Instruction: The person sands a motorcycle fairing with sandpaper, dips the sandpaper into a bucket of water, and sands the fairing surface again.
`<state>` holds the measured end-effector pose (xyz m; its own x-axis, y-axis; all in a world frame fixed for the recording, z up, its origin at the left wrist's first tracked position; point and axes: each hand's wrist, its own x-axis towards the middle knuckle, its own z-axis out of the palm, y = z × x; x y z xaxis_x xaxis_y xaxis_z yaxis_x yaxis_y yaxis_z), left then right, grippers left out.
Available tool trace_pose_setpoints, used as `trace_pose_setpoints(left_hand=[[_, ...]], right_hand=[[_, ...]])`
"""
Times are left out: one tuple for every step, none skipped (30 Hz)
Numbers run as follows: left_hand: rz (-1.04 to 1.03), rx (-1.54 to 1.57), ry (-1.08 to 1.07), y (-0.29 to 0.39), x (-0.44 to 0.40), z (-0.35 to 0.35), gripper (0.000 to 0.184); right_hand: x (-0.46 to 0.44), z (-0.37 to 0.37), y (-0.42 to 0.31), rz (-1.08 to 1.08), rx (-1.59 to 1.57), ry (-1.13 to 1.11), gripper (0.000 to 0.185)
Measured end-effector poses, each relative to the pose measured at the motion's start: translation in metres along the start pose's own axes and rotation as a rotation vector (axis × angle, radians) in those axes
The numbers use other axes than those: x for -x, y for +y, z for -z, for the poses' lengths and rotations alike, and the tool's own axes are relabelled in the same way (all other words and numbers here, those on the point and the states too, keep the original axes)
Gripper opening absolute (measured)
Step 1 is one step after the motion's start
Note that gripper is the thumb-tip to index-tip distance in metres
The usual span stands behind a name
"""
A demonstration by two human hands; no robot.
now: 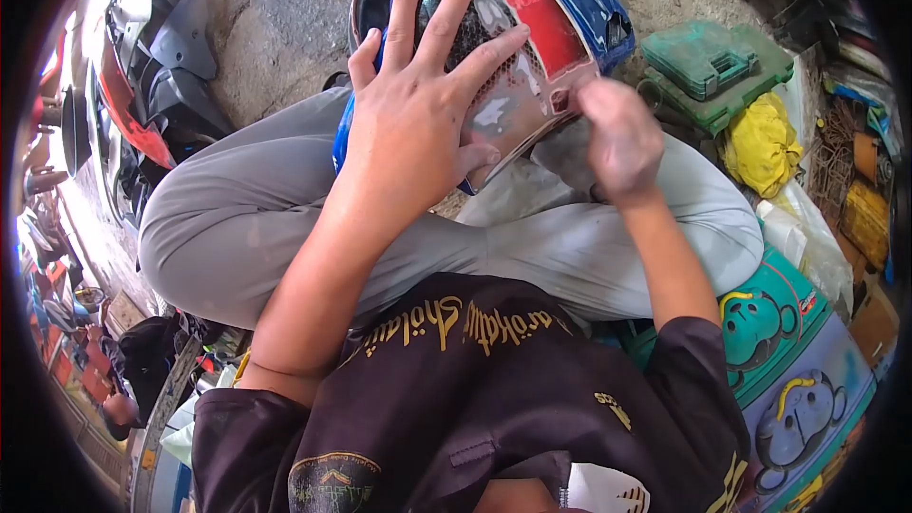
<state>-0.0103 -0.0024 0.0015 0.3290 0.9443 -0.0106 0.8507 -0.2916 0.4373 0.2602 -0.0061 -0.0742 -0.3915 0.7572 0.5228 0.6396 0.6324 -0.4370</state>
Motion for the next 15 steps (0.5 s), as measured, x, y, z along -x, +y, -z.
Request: trace_pose_setpoints(left_hand=[[0.002,-0.001,-0.004,0.000,0.000,0.000,0.108],[0.004,-0.004,-0.009,0.001,0.001,0.000,0.108],[0.008,-0.008,-0.007,0.000,0.000,0.000,0.108],[0.002,-0.009,-0.002,-0.001,-0.001,0.001,0.107],[0.002,-0.005,0.000,-0.002,0.000,0.001,0.107],[0.001,0.000,0.002,-0.001,0.000,0.000,0.107],[0.006,0.006,0.001,0.001,0.000,-0.002,0.107],[0.005,0.008,0.000,0.001,0.000,-0.001,0.107],[0.004,0.005,0.001,0.000,0.000,0.000,0.106],[0.004,0.001,-0.009,0.000,0.000,0.001,0.106],[0.007,-0.003,-0.012,0.000,-0.001,0.001,0.106],[0.015,-0.002,-0.017,0.000,-0.001,0.001,0.106],[0.017,0.008,-0.013,0.002,0.000,0.000,0.106],[0.015,0.016,-0.011,0.002,0.000,0.000,0.106],[0.008,0.017,-0.006,0.001,-0.001,0.001,0.106]], right_hand=[[0.001,0.000,0.012,-0.079,0.033,0.004,0.022],[0.000,-0.001,0.016,-0.154,0.021,0.019,0.024],[-0.003,-0.002,0.011,-0.091,0.031,0.022,0.025],[-0.006,-0.003,0.000,-0.025,0.039,0.022,0.025],[-0.009,-0.003,-0.012,0.040,0.046,0.013,0.026],[-0.013,-0.001,-0.022,0.026,-0.011,-0.006,0.027],[-0.009,0.000,-0.012,-0.011,-0.019,0.003,0.027],[-0.004,0.000,0.005,-0.051,-0.024,0.019,0.027],[-0.006,-0.001,0.011,-0.089,-0.031,0.039,0.027],[-0.006,-0.002,0.008,-0.090,-0.002,0.023,0.027],[-0.005,-0.004,-0.003,-0.053,-0.029,0.019,0.026],[-0.013,-0.004,-0.029,-0.016,-0.057,0.009,0.026],[-0.015,-0.004,-0.044,0.015,-0.084,-0.007,0.025],[-0.013,-0.007,-0.043,0.006,-0.089,0.005,0.025],[-0.010,-0.006,-0.030,-0.044,-0.046,0.024,0.026]])
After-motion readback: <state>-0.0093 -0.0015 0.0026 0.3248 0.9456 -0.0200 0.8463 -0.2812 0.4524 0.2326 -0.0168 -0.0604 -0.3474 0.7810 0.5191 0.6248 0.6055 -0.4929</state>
